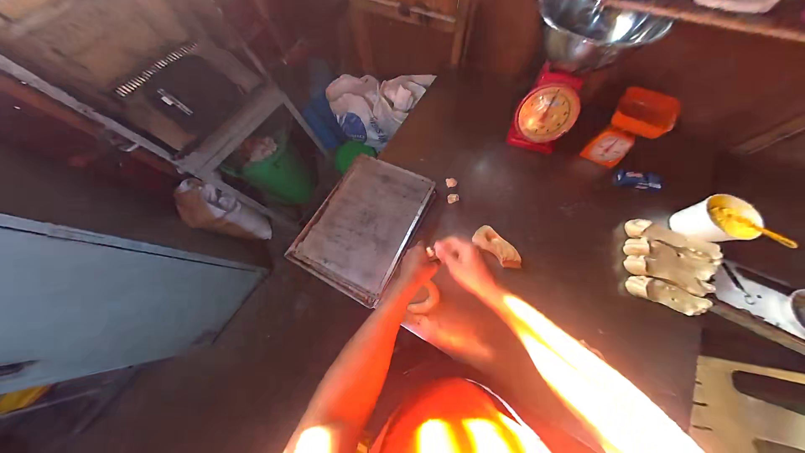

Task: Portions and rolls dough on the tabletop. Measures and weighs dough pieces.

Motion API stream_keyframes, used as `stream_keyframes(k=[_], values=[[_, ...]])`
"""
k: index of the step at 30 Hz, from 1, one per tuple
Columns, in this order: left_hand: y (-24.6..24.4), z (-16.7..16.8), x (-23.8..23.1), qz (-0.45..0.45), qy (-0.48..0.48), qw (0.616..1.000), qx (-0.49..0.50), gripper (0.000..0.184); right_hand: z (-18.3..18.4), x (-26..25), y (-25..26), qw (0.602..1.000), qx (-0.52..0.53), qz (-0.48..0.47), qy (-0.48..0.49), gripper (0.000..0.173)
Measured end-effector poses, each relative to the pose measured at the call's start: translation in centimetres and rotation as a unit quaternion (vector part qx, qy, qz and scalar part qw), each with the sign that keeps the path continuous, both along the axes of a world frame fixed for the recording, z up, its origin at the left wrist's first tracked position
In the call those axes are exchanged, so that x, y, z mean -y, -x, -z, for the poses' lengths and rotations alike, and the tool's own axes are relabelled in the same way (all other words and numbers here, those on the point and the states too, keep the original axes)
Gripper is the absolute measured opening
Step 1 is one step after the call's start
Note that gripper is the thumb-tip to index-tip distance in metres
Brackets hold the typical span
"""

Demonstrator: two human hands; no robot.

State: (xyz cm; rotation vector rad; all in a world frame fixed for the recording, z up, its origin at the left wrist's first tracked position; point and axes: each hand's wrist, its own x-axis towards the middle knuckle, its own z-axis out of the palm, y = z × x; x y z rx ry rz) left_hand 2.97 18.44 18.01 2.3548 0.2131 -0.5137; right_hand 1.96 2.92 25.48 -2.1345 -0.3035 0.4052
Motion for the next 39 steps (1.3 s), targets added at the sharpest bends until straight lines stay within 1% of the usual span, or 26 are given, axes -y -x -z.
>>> stream_keyframes(k=[2,4,5,6,8,9,11,13,15,17,19,20,21,23,24,25,26,27,28,29,30,31,33,35,37,39], values=[[1.5,0.0,1.5,0.026,0.097,0.993,0.063,0.073,3.9,1.0,-2.2,0.998,-0.011,-0.039,0.055,0.061],[2.9,0.0,1.8,0.046,0.134,0.988,0.053,0.082,7.2,1.3,0.5,0.999,0.020,-0.025,0.033,0.051],[3.4,0.5,1.7,0.059,0.134,0.989,0.035,0.069,7.7,1.8,1.9,0.999,0.036,-0.021,0.024,0.044],[4.0,1.2,1.7,0.075,0.139,0.987,0.001,0.047,7.6,2.5,3.0,0.998,0.051,-0.016,0.015,0.039],[4.7,1.3,2.1,0.105,0.150,0.980,-0.075,0.035,6.8,3.2,3.9,0.994,0.104,-0.010,0.011,0.034],[4.5,0.9,2.5,0.095,0.137,0.984,-0.071,0.032,6.3,3.1,3.4,0.991,0.127,-0.020,0.029,0.035],[3.3,-1.0,3.7,0.053,0.051,0.996,-0.046,0.032,5.7,2.5,1.2,0.986,0.119,-0.051,0.102,0.046],[2.4,-2.1,5.1,0.034,-0.038,0.998,-0.033,0.035,5.1,2.1,-1.3,0.988,0.046,-0.035,0.143,0.048],[2.5,-2.2,5.7,0.060,-0.128,0.989,-0.032,0.043,5.5,1.8,-1.9,0.992,-0.042,0.004,0.115,0.045],[2.5,-0.8,4.1,0.092,-0.180,0.977,-0.066,0.045,5.5,1.0,0.6,0.995,-0.081,-0.008,0.064,0.041],[1.7,0.9,1.3,0.043,-0.157,0.978,-0.133,0.052,3.9,-0.4,5.8,0.993,-0.089,-0.082,-0.009,0.035],[0.7,1.4,-0.2,0.004,-0.141,0.981,-0.135,0.057,3.2,-1.2,7.5,0.993,-0.047,-0.107,-0.035,0.033],[-0.3,1.1,-1.1,-0.024,-0.124,0.985,-0.121,0.059,2.1,-1.8,7.4,0.994,-0.006,-0.100,-0.048,0.033],[-1.0,-0.2,-1.2,-0.032,-0.047,0.997,-0.044,0.046,-0.2,-1.5,2.8,0.999,0.014,-0.038,-0.020,0.038],[-0.4,-0.3,-0.6,-0.021,0.003,1.000,0.003,0.056,0.1,-0.8,0.0,1.000,0.013,-0.022,0.009,0.046],[0.4,0.3,0.2,-0.010,0.051,0.998,0.041,0.075,1.8,0.0,-1.9,0.999,-0.003,-0.031,0.043,0.057],[1.1,0.8,1.1,-0.003,0.089,0.994,0.066,0.090,4.0,0.5,-2.3,0.997,-0.012,-0.042,0.065,0.064],[1.8,1.0,1.6,0.004,0.111,0.991,0.070,0.102,5.9,0.7,-1.3,0.997,-0.008,-0.038,0.063,0.063],[2.5,1.2,1.7,0.016,0.120,0.990,0.068,0.101,7.0,0.8,0.2,0.999,0.000,-0.029,0.044,0.057],[3.1,1.4,1.6,0.035,0.123,0.990,0.061,0.084,7.5,1.4,1.5,0.999,0.001,-0.039,0.032,0.050],[3.8,1.9,1.5,0.058,0.118,0.991,0.031,0.057,7.6,2.3,2.6,0.999,0.005,-0.048,0.017,0.042],[4.6,2.4,1.5,0.081,0.115,0.990,-0.020,0.042,7.3,2.9,3.3,0.998,0.022,-0.052,0.007,0.036],[5.0,1.8,1.8,0.077,0.131,0.985,-0.085,0.033,6.2,3.0,3.6,0.994,0.086,-0.060,0.023,0.033],[3.7,-0.1,3.1,0.031,0.088,0.994,-0.049,0.029,5.7,2.4,1.7,0.984,0.141,-0.079,0.080,0.040],[2.6,-2.0,4.8,-0.007,0.019,1.000,0.002,0.030,5.0,2.1,-0.9,0.984,0.103,-0.069,0.132,0.048],[2.3,-2.8,5.8,-0.011,-0.056,0.998,-0.002,0.038,4.6,1.7,-2.7,0.990,0.008,-0.034,0.134,0.045]])
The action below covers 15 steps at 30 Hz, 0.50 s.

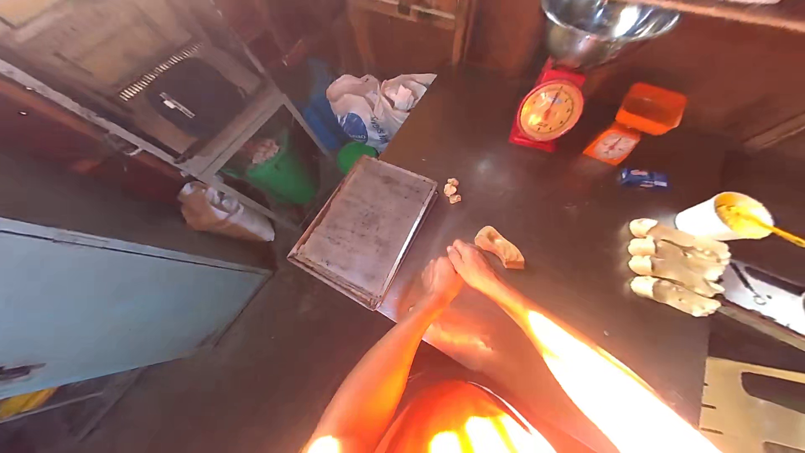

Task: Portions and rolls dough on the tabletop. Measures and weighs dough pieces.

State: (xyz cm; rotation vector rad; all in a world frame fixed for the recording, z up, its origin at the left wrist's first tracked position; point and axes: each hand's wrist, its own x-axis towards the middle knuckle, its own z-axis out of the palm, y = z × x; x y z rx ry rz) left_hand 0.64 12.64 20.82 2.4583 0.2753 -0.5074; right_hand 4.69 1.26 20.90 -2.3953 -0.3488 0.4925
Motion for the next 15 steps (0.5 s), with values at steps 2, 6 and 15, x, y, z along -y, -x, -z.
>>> stream_keyframes(k=[2,6,15], values=[[0.5,0.9,-0.5,0.058,-0.092,0.994,-0.015,0.043,1.4,-0.6,0.8,0.997,-0.056,0.038,-0.028,0.044],[-0.3,4.1,-5.0,0.026,-0.119,0.984,-0.131,0.049,-0.7,-2.0,9.0,0.982,-0.096,-0.056,-0.149,0.034],[0.8,3.8,-4.6,0.026,0.199,0.978,0.064,0.095,2.9,-1.2,3.1,0.996,-0.015,-0.006,-0.090,0.057]])
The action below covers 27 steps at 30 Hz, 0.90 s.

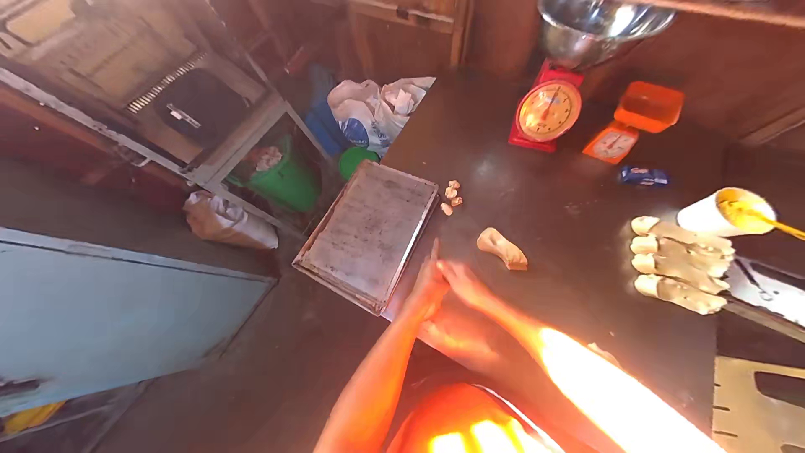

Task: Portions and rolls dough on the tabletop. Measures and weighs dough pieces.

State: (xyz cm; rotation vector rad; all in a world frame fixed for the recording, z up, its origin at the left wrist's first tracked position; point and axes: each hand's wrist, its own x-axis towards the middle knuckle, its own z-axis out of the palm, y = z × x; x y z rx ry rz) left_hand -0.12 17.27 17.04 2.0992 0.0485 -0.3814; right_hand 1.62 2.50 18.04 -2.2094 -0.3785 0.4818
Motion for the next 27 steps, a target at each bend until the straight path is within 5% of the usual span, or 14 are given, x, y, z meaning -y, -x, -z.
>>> stream_keyframes(k=[3,6,9,14,17,20,22,24,25,27], values=[[1.9,1.3,-0.3,0.056,-0.004,0.995,-0.089,0.039,0.0,1.9,2.9,0.998,0.038,-0.013,-0.041,0.036],[1.8,0.6,0.7,0.056,-0.046,0.991,-0.110,0.032,-1.6,1.3,2.4,0.992,0.120,-0.040,0.018,0.039],[-0.2,-2.5,3.0,0.014,-0.169,0.982,-0.078,0.036,-2.2,0.6,-1.4,0.993,0.063,-0.025,0.102,0.048],[-0.8,-1.5,1.7,0.073,-0.335,0.927,-0.154,0.047,-2.5,-0.5,2.0,0.996,-0.088,0.011,0.006,0.040],[-2.6,0.8,-2.9,-0.031,-0.274,0.934,-0.226,0.051,-5.6,-2.4,8.4,0.993,-0.014,-0.082,-0.089,0.034],[-2.9,-0.8,-3.3,-0.042,-0.168,0.979,-0.109,0.042,-7.9,-2.2,2.4,0.998,0.031,0.004,-0.046,0.042],[-1.8,-0.6,-1.9,-0.011,-0.072,0.997,-0.032,0.067,-4.9,-1.1,-2.2,1.000,0.000,-0.001,0.007,0.059],[-0.2,0.0,-0.8,0.006,-0.023,1.000,0.007,0.084,-0.8,-0.7,-0.9,1.000,-0.011,-0.004,0.016,0.059],[0.5,0.3,-0.7,0.017,-0.017,1.000,0.004,0.082,0.3,-0.4,0.7,1.000,-0.003,0.006,-0.010,0.051],[1.8,1.0,-0.7,0.055,-0.005,0.997,-0.044,0.044,0.6,1.0,3.1,0.998,0.018,0.014,-0.051,0.038]])
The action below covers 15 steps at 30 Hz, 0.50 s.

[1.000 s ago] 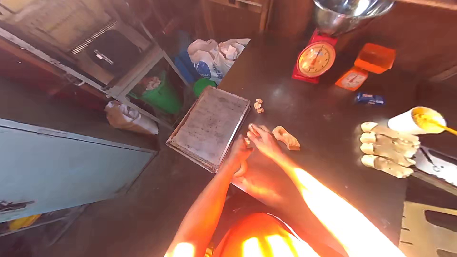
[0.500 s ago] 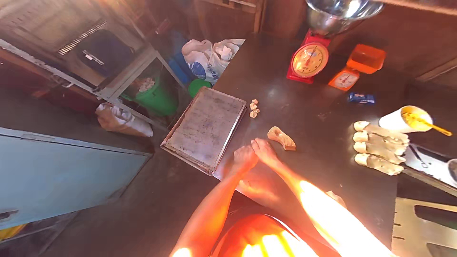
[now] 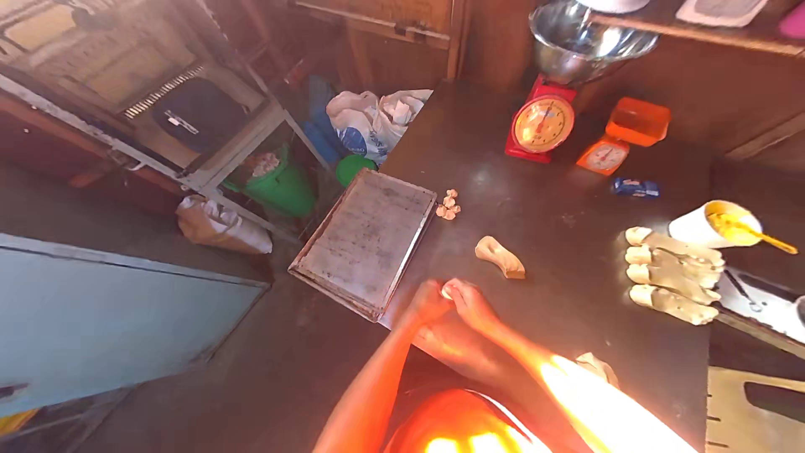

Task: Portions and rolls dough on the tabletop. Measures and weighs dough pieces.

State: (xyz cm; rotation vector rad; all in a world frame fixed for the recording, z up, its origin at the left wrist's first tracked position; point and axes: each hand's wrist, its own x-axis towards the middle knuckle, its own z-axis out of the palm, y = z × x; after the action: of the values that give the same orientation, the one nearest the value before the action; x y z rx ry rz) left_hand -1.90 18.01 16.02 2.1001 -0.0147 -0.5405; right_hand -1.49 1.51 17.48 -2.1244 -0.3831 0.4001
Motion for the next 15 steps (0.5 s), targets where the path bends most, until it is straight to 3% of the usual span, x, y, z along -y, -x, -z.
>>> stream_keyframes(k=[3,5,9,15], values=[[0.7,-0.7,0.6,0.037,-0.018,0.994,-0.097,0.033,-1.5,0.7,1.0,0.996,0.090,0.002,-0.001,0.033],[-0.5,-2.2,1.8,0.006,-0.069,0.995,-0.071,0.033,-2.1,0.4,-0.6,0.990,0.123,-0.023,0.068,0.044],[-2.1,-3.3,3.5,0.001,-0.153,0.988,-0.035,0.039,-2.8,0.4,-3.3,0.986,0.050,-0.007,0.160,0.051],[-0.9,-3.3,4.3,0.027,-0.226,0.969,-0.092,0.045,-1.8,0.6,-2.4,0.989,0.017,-0.003,0.150,0.043]])
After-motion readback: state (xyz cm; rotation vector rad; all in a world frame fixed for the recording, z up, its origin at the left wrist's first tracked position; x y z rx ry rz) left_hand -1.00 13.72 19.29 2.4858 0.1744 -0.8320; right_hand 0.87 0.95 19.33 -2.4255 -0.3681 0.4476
